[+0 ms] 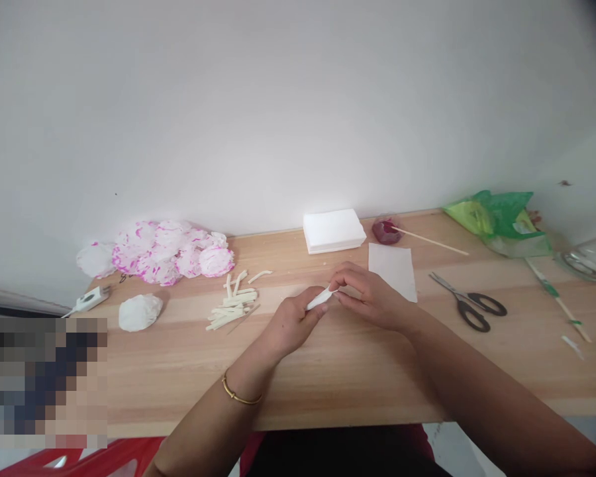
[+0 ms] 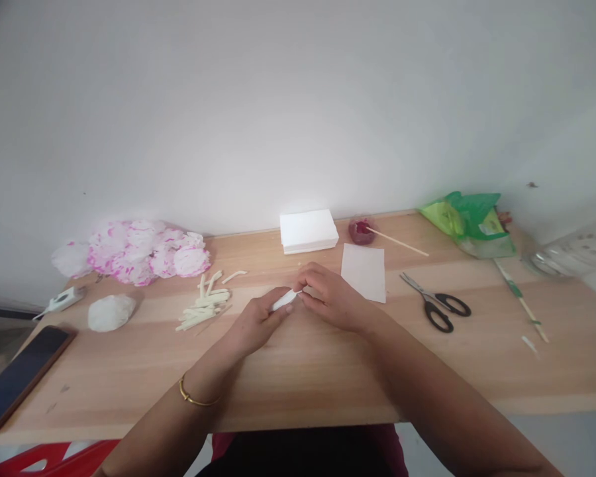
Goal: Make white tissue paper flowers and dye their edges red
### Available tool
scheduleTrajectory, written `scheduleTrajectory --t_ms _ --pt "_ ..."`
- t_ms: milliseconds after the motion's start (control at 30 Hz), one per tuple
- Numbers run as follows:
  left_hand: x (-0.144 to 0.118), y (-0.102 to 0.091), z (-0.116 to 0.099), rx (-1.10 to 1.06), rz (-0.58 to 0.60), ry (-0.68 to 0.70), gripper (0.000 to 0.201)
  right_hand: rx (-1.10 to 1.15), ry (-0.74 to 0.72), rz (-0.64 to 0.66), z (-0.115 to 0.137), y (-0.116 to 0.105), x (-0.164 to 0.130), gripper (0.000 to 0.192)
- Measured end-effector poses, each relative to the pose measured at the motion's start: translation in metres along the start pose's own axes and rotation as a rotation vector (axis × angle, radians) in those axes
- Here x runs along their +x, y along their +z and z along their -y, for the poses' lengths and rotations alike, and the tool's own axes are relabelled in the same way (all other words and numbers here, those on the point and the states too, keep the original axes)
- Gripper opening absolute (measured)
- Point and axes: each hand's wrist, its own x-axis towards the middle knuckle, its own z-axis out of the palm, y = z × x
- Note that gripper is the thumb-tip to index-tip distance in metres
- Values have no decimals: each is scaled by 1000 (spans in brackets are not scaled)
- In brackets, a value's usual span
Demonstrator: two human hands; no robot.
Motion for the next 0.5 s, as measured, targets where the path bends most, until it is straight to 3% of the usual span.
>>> scheduleTrajectory --t_ms 500 --pt "-3 1 0 218 24 -6 38 47 107 57 1 1 -1 6"
